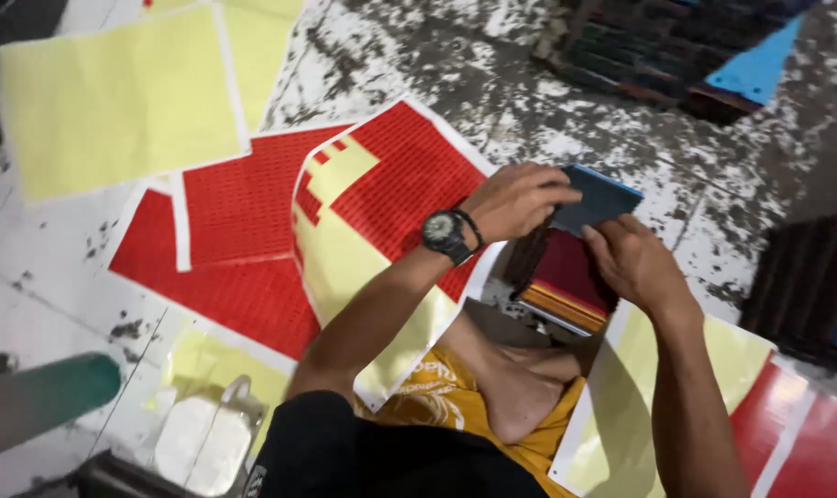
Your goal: The person sits on the floor and assembles notebooks by hand. They peel red adhesive strips from a backing sheet and apply them to the spine of a stack of blue notebook covers. The person repeats this process, handling multiple adhesive strips and notebook covers.
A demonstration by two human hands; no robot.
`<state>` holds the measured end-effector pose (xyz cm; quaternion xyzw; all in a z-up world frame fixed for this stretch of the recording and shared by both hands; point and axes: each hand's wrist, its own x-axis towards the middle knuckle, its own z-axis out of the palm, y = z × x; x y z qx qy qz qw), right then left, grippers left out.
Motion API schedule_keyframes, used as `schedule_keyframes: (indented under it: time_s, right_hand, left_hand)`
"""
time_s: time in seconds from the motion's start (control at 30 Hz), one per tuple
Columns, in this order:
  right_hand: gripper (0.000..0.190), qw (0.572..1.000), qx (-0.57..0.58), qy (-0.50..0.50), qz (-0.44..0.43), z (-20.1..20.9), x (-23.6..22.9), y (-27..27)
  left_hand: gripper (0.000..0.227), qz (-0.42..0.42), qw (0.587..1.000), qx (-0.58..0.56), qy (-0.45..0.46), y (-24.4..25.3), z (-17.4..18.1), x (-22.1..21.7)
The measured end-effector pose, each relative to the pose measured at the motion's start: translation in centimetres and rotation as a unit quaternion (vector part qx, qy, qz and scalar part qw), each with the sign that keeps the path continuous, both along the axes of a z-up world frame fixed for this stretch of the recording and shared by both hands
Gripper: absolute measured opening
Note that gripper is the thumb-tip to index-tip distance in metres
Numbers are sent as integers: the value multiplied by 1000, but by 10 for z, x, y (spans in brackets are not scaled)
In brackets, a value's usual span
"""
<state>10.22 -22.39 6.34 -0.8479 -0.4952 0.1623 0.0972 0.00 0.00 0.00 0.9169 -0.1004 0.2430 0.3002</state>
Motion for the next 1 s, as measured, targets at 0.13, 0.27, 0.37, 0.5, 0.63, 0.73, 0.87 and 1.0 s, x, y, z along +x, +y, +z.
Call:
schedule_keyframes:
  time_s: [0.13, 0.27, 0.37, 0.5, 0.63, 0.73, 0.87, 1.0]
  right_hand:
    - [33, 999, 51, 13, -3, 30, -23, 9]
    - [18, 983, 136, -125, 6, 27, -43, 17]
    - [22, 957, 227, -179, 18, -1, -77, 27]
    - [23, 943, 302, 142, -8, -12, -172, 73]
    - [32, 947, 250, 191, -67, -64, -213, 89]
    - [39, 944, 251, 190, -100, -71, -218, 88]
    - [31, 911, 304, 217, -174, -76, -223, 91]
    - [22, 900, 333, 196, -201, -57, -231, 94]
  left_hand:
    - [37, 88, 991, -65, 75, 30, 64, -82]
    - [24, 199, 974, -93, 51, 39, 67, -164]
    - [26, 300, 952, -48, 28, 21, 27, -217]
    - [48, 429, 895, 95, 80, -19, 35, -253]
    - [55, 452, 881, 102, 96, -31, 19, -258]
    - [53, 453, 884, 84, 82, -36, 14, -255]
    - [40, 481, 871, 88, 50, -45, 18, -246]
    - [28, 520, 851, 32, 56, -64, -2, -255]
